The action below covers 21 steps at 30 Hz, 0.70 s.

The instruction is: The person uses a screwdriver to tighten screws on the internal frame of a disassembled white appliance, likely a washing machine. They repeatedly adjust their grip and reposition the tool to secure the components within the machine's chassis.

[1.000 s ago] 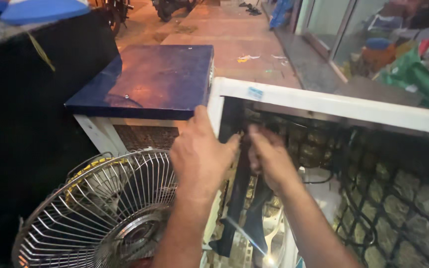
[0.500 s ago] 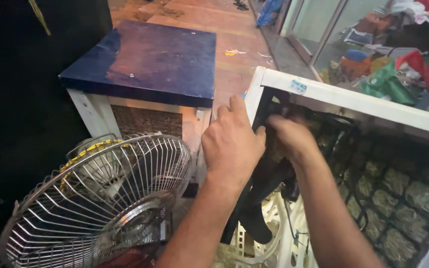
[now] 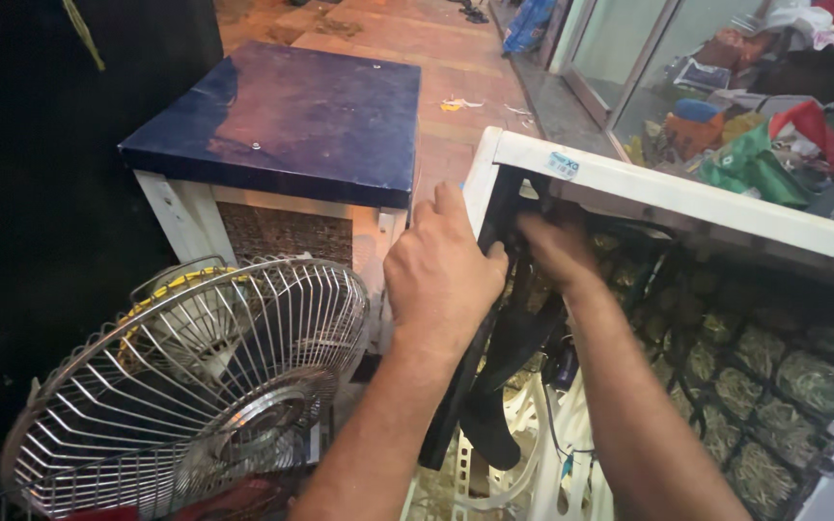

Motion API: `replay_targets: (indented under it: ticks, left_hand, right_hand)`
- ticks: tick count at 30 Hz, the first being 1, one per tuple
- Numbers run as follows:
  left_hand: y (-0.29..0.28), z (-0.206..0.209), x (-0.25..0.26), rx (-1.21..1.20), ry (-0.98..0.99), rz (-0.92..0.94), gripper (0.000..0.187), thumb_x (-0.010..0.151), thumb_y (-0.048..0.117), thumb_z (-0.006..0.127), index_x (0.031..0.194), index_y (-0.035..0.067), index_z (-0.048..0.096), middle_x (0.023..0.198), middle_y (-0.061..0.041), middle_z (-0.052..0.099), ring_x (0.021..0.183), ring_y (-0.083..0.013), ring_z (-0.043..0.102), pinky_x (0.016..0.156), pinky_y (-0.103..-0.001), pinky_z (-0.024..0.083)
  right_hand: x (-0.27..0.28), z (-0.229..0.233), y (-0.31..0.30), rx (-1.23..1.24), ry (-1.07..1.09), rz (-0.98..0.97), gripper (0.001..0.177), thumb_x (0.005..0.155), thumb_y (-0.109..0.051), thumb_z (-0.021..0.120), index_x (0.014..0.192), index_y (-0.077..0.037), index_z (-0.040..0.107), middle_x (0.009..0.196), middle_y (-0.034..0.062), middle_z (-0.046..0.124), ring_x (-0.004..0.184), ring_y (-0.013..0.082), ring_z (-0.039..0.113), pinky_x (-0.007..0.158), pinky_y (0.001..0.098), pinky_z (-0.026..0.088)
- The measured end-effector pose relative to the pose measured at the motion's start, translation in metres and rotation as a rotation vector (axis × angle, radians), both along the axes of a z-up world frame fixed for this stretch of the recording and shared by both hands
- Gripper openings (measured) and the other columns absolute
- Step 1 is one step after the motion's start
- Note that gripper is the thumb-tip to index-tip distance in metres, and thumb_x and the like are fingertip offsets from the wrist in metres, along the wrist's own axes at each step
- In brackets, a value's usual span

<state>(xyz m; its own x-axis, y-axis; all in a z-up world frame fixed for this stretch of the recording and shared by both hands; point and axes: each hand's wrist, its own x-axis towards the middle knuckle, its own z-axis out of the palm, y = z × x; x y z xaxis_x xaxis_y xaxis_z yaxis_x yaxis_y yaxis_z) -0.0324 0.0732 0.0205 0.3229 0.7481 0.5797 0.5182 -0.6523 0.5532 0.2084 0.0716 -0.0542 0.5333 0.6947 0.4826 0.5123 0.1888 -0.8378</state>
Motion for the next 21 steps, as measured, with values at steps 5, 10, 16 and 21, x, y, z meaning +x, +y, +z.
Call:
replay_targets:
  ticks: [5,10,16,21]
  left_hand:
    - [-0.001,-0.001,0.001,-0.032,0.015,-0.012,0.065,0.071,0.038,0.087,0.114,0.004,0.052,0.102,-0.02,0.066,0.084,-0.0403,0.072,0.07,-0.049,0.059]
    - [-0.004,0.002,0.002,-0.024,0.024,-0.012,0.067,0.072,0.039,0.086,0.116,0.002,0.051,0.104,-0.022,0.066,0.084,-0.0413,0.072,0.072,-0.049,0.059]
    - [-0.004,0.003,0.001,-0.028,0.038,0.0,0.075,0.071,0.04,0.087,0.122,0.0,0.05,0.106,-0.022,0.066,0.085,-0.0417,0.071,0.073,-0.049,0.058]
    - [-0.006,0.004,0.002,-0.06,0.052,0.002,0.073,0.071,0.04,0.087,0.121,0.001,0.05,0.107,-0.021,0.066,0.089,-0.0417,0.071,0.076,-0.05,0.058]
  right_hand:
    - [0.004,-0.008,0.005,-0.041,0.174,-0.017,0.034,0.082,-0.02,0.067,0.106,0.003,0.071,0.087,0.0092,0.07,0.074,0.0195,0.065,0.064,0.0342,0.051]
    - [0.0,-0.016,0.014,-0.124,0.138,-0.187,0.026,0.087,-0.022,0.067,0.102,-0.001,0.073,0.087,0.0074,0.071,0.077,0.0132,0.065,0.063,0.0312,0.05]
    - [-0.008,-0.014,0.012,0.203,0.437,0.167,0.012,0.089,-0.009,0.068,0.096,0.001,0.068,0.082,0.0092,0.066,0.066,0.0169,0.061,0.057,0.0315,0.046]
    - [-0.021,-0.008,0.006,0.327,0.612,0.293,0.013,0.086,0.0,0.066,0.098,-0.005,0.066,0.082,0.0036,0.064,0.062,0.0128,0.057,0.054,0.0276,0.043]
